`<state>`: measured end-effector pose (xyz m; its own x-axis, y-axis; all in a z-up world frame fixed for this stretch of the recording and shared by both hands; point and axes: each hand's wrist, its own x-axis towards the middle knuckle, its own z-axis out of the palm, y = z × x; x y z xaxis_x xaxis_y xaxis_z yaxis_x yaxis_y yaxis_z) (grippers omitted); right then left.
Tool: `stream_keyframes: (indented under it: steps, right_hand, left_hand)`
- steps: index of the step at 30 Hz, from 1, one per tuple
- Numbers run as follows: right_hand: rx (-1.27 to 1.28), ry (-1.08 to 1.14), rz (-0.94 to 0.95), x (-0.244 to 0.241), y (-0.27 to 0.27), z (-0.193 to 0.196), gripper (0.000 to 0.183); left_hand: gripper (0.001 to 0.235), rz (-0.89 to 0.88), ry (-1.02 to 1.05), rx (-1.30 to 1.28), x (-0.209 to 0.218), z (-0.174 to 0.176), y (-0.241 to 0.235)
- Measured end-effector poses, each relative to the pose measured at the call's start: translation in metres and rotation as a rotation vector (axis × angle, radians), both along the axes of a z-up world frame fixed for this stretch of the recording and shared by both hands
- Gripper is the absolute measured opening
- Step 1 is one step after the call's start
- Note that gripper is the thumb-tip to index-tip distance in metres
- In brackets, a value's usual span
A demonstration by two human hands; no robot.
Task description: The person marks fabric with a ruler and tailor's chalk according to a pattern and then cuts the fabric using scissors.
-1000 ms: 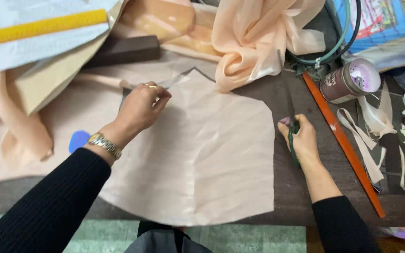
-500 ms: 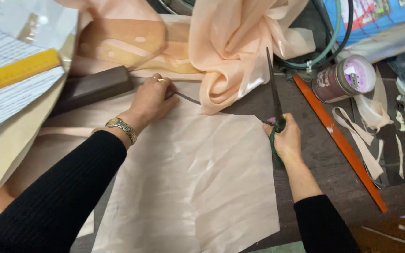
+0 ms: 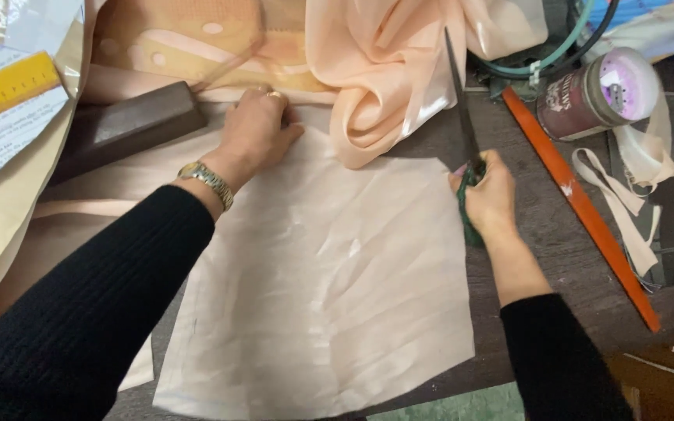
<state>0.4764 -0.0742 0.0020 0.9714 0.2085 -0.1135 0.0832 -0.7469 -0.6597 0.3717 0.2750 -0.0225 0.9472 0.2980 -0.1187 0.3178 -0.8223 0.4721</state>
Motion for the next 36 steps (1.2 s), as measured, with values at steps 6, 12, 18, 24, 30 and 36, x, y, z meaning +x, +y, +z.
stream_keyframes:
  steps: [6,12,18,24,30,36]
  right_hand:
    - [-0.115,0.066,-0.02,0.005,0.015,0.028,0.021]
    - [-0.008,0.106,-0.037,-0.013,-0.009,0.056,0.018]
    - [-0.006,0.347,-0.048,-0.038,-0.032,0.095,0.02]
    - [-0.153,0.375,0.272,-0.053,-0.087,0.1,0.027]
    - [-0.355,0.576,0.685,-0.069,-0.119,0.08,0.031]
    - [-0.386,0.714,1.132,-0.098,-0.134,0.061,0.026]
  left_hand:
    - [0.009,0.046,-0.017,-0.076,0.016,0.007,0.001]
    - [0.088,-0.151,-0.261,-0.076,0.005,0.068,-0.049]
    - [0.044,0.355,-0.195,-0.601,0.1,0.042,-0.083]
    - [0.018,-0.127,-0.186,-0.123,0.15,0.022,-0.06]
    - [0.04,-0.07,-0.525,-0.089,-0.035,0.075,-0.077]
    - [0.011,0.329,-0.436,-0.127,-0.223,0.099,-0.122]
